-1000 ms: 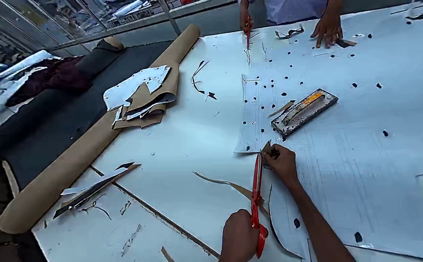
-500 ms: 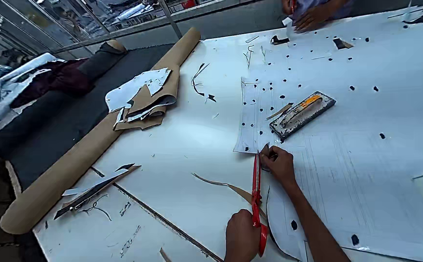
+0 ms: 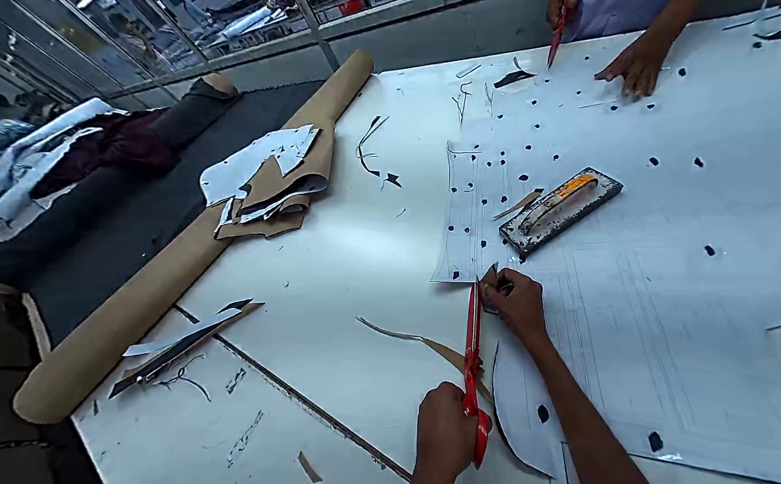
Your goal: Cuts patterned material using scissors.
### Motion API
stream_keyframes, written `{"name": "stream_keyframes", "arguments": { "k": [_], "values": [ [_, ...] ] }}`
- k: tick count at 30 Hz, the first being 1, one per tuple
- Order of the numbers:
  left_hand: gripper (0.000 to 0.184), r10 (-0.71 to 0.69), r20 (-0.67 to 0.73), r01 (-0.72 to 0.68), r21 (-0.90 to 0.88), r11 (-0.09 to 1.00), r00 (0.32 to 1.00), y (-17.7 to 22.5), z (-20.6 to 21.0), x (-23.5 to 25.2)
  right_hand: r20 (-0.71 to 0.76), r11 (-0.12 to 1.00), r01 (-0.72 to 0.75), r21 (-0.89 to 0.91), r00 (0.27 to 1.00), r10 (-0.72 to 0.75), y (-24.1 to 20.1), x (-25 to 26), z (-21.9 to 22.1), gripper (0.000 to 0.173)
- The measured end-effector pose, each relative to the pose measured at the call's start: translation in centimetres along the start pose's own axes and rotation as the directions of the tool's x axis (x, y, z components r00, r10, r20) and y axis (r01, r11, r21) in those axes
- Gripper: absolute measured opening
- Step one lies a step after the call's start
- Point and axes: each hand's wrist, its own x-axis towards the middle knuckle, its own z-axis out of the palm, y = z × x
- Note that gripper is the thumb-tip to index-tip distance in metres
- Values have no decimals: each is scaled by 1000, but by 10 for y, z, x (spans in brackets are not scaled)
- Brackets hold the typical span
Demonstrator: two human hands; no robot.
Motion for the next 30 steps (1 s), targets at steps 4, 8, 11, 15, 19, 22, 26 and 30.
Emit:
{"name": "stream_keyframes", "arguments": {
  "k": [4,8,11,15,19,22,26,30],
  "values": [
    [23,-1,-8,1,-26,1000,1000,1,5,0,15,1000,-17,13,1000,17,0,0,0,12],
    [22,18,-2,-18,-85,996,1000,-5,7,5,9,1000,-1,7,1000,1,1,1,0,14],
    [25,44,18,-43,-75,996,999,-7,5,6,2,1000,-8,-5,1000,8,1,4,1,13],
    [25,38,28,-36,-70,997,999,0,0,8,2,999,-29,-37,1000,29,-1,4,0,14],
    [27,40,18,-38,-63,997,999,6,-2,9,6,998,-49,-25,999,50,0,6,0,16],
    [26,25,22,-24,-53,998,999,9,-4,6,1,999,-40,-27,999,40,1,6,0,17],
    [24,44,3,-44,-76,996,999,8,-1,8,0,999,-27,-43,1000,27,3,6,1,17],
    [22,47,13,-46,-98,994,999,9,1,7,6,998,-25,-52,1000,26,4,7,1,19]
  ]
}}
